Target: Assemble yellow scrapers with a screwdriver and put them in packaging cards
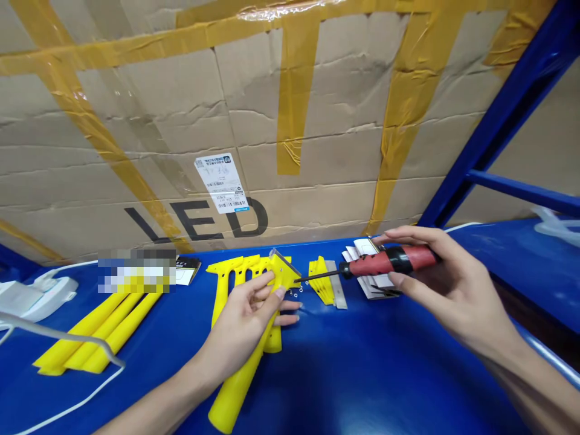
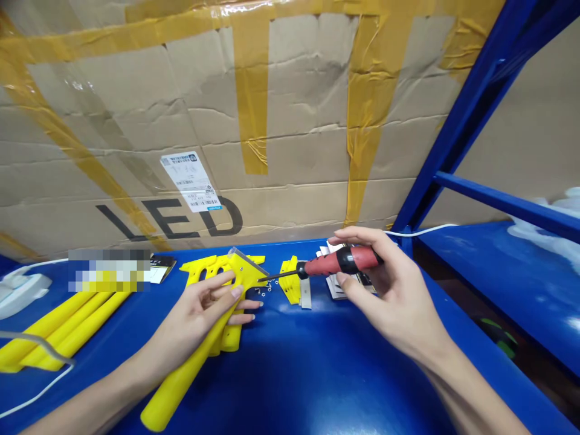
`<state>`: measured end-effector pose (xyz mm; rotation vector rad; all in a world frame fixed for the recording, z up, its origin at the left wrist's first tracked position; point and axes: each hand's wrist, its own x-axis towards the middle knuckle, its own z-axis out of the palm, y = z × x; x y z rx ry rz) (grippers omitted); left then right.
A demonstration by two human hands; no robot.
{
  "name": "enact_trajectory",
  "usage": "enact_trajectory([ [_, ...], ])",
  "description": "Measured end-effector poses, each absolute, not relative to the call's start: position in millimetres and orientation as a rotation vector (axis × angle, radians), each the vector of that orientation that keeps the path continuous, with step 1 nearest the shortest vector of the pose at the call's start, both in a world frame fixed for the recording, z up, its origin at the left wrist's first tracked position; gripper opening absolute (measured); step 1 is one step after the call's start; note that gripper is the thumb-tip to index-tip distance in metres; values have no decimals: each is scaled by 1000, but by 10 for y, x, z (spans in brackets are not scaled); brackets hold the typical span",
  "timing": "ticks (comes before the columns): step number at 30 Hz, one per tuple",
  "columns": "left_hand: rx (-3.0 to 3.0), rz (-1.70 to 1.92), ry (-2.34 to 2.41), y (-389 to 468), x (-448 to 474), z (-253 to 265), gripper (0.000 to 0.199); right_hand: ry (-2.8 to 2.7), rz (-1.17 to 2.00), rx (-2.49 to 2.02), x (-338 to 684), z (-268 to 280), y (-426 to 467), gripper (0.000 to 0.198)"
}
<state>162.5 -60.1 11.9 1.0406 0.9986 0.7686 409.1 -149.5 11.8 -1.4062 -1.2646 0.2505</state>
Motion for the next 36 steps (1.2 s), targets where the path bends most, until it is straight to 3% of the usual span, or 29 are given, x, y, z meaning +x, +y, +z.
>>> enact_trajectory([
  [8,1018,792,974,-532,1619,107,79,-1314,229,-1431,4101,122,-1501,32],
  [15,1017,722,1014,-533,1635,126,63,-1362,244,-1387,4139,89,-1517,34],
  [19,1018,705,1012,-523,1628,118,65,-1352,236,-1516,4138,96,-1509,22],
  [23,1024,680,1020,-513,1622,107,67,-1368,249,-1426,4137,102,-1524,35],
  [27,1060,663,1027,-510,1628,117,62,-1319,230,-1478,4151,106,-1537,25],
  [30,1092,653,1015,-503,1628,114,55,-1333,260,-1397,4151,109,-1531,36],
  [36,1197,635,978,-495,1596,98,35,-1316,286,-1366,4154,112,-1525,35],
])
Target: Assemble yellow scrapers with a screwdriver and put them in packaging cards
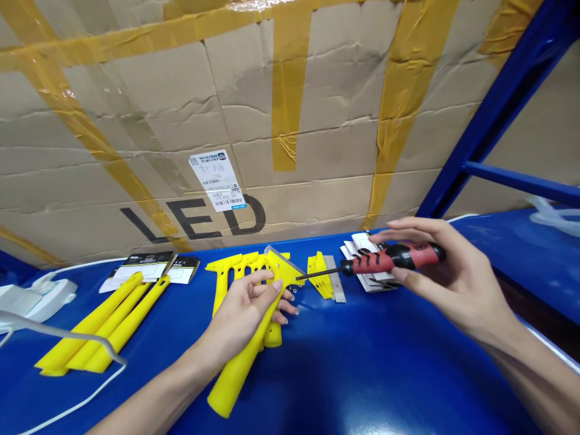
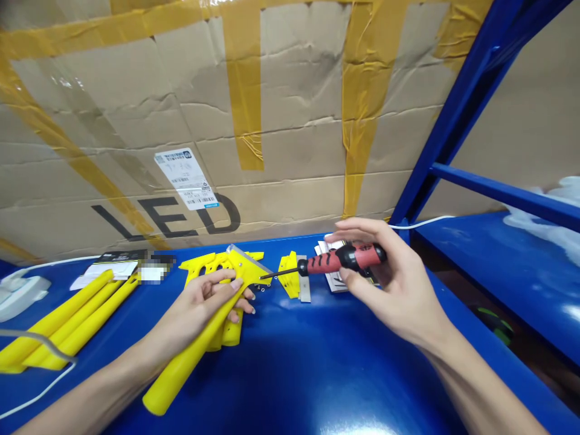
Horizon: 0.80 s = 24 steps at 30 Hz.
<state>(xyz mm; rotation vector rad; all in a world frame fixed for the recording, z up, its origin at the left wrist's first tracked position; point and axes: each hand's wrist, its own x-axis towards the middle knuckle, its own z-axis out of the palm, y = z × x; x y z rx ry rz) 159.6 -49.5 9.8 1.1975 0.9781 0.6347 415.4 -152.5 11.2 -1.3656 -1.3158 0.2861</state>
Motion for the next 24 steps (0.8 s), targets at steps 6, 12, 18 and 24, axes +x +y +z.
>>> enact_trajectory([
  [6,1302,608,931,-481,1572,114,33,-1292,292,-1419,4163,119,-1532,24],
  [12,1316,586,935,-472,1576,67,35,-1300,285,-1436,4158,102,-1506,25],
  [18,1301,575,920,-457,1576,-7,40,-1350,234,-1371,4151,100,-1512,34],
  [24,1277,579,918,-453,1588,-49,44,-1405,217,-1303,4162,105,-1535,37],
])
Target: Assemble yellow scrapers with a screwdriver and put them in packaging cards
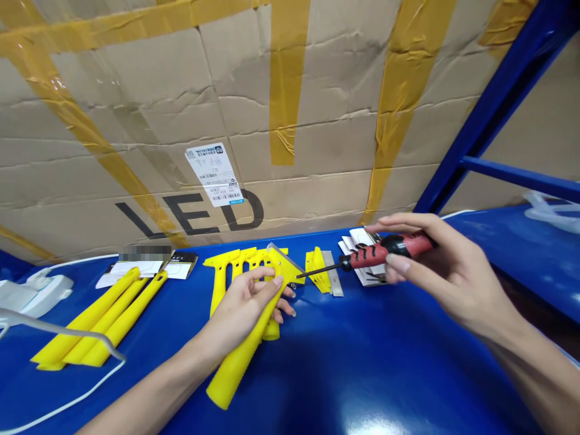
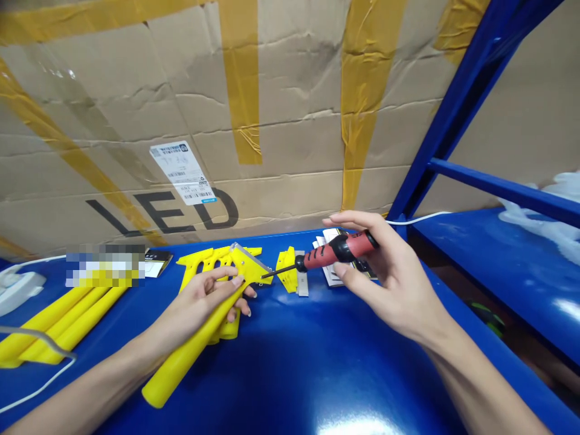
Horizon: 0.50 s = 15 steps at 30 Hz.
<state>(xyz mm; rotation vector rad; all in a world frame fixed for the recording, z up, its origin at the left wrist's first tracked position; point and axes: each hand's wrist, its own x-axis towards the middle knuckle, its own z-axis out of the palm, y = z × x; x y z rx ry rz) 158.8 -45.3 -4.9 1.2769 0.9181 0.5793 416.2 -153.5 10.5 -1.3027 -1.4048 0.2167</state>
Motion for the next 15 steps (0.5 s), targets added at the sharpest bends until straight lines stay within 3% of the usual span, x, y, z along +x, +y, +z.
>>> enact_trajectory([
  [3,1279,582,924,-462,1588,-24,41,-1382,206,-1396,4180,100,-1530,21],
  [7,1290,580,920,-466,1578,8,36,-1422,197,-1293,4173,120,-1529,33],
  [15,1290,598,870,-521,1574,16,37,-1157,160,-1320,4176,97,-1514,15],
])
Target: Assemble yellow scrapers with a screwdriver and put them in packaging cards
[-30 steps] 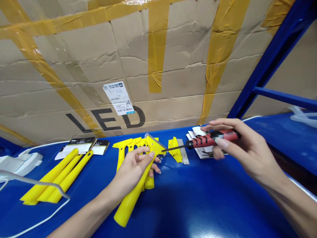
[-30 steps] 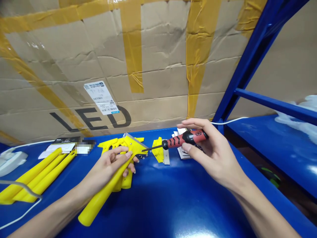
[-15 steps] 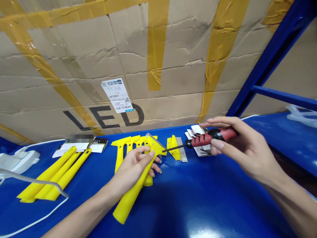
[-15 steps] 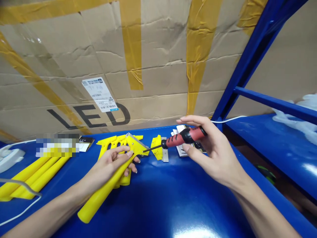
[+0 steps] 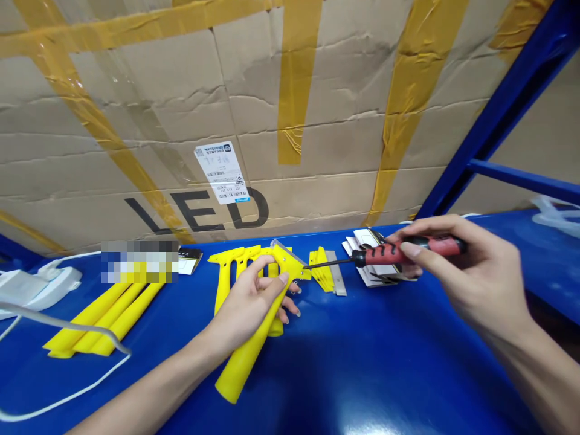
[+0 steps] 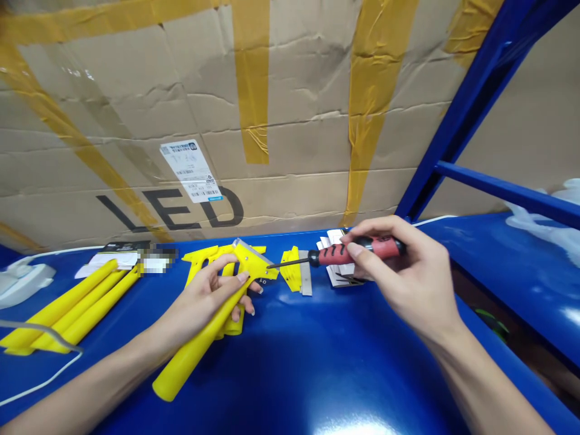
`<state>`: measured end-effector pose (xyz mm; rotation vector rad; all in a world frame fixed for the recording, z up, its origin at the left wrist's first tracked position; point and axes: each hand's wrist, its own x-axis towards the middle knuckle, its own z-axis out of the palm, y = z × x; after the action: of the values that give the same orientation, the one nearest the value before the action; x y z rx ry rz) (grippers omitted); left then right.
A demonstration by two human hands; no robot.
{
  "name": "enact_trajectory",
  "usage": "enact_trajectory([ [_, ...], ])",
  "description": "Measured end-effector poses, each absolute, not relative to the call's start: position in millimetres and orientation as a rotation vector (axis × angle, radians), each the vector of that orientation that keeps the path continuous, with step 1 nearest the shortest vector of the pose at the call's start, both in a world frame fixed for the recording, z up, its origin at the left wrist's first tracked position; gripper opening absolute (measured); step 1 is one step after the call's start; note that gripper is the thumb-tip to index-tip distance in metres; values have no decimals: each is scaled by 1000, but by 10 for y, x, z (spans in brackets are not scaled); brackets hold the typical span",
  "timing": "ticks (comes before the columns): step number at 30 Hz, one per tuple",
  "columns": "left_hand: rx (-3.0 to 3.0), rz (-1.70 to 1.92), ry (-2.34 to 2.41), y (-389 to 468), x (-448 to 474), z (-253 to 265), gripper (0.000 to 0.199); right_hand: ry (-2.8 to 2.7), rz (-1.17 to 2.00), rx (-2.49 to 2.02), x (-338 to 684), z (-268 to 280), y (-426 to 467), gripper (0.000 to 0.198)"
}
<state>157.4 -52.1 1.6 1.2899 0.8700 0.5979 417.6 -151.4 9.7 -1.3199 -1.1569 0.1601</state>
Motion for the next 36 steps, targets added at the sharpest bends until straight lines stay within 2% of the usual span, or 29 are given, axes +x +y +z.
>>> enact_trajectory([
  [6,1300,578,894,-546,1567,45,35,-1074,267,-1184,4171,-13,-1480,17],
  [9,1303,590,891,-540,1565,37,40,-1104,279,-1173,4106,-31,-1469,16],
  [19,1281,565,851,-558,1550,25,44,-1130,202,-1218,4025,-3,-1464,13],
  [25,1320,580,869,-540,1552,22,52,-1388,117,-1265,4030,71,-1523,19],
  [30,1352,588,877,-567,1562,-29,51,-1398,26,-1384,3998,139,-1591,9],
  [34,1381,597,873,-591,1562,-70,56,-1475,-25,-1180,3995,174,-1612,22],
  [36,1388,586,876,-596,1561,-82,59,-1428,29,-1240,4005,171,-1606,18],
])
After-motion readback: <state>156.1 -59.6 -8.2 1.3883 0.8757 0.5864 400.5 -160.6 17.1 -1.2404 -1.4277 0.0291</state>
